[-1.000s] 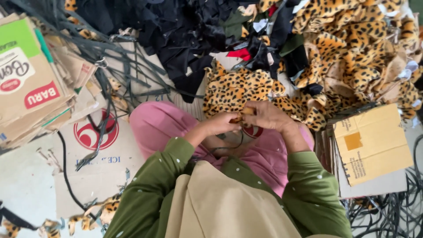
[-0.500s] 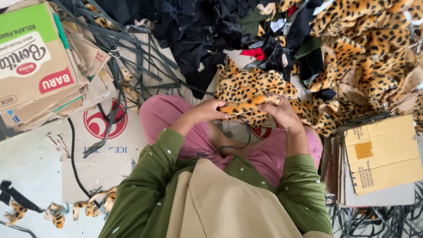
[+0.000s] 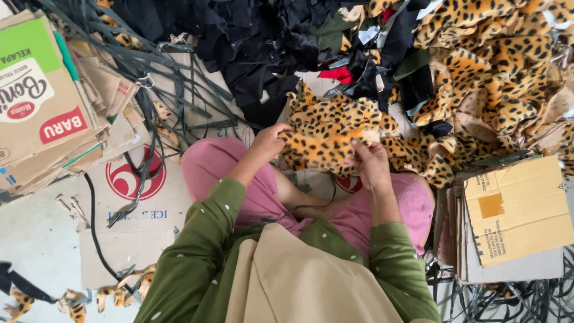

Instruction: The person sits on the floor and folds a piece of leopard-print fabric, then places it into a cardboard box. They then pick up a piece of black fabric, fold it, and place it into the same box.

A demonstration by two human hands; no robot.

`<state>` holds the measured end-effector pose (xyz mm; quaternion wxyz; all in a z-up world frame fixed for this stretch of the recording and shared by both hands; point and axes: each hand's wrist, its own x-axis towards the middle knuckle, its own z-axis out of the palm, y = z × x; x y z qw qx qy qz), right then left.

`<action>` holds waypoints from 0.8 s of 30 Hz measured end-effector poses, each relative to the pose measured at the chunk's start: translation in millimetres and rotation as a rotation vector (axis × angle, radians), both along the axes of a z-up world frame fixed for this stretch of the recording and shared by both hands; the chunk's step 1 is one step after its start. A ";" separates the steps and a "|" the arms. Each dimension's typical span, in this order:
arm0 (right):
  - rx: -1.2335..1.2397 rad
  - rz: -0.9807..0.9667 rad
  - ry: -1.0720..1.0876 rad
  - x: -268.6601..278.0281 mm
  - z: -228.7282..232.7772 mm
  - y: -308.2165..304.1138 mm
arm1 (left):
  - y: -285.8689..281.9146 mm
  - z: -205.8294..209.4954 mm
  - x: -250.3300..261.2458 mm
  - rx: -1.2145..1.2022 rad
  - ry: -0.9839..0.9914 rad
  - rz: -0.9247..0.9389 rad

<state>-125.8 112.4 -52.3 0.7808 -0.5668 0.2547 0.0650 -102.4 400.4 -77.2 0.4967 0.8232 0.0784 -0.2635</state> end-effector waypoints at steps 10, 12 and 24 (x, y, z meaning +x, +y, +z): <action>-1.027 0.091 0.112 37.2 -66.9 -38.1 | -35.5 10.4 26.8 -0.252 0.092 0.138; -1.497 0.089 -0.293 28.3 -53.7 -15.6 | -37.8 49.0 20.9 -0.317 0.026 0.055; -2.006 0.498 -0.349 6.7 -131.3 57.9 | -58.2 -40.6 7.9 0.071 -0.022 -0.406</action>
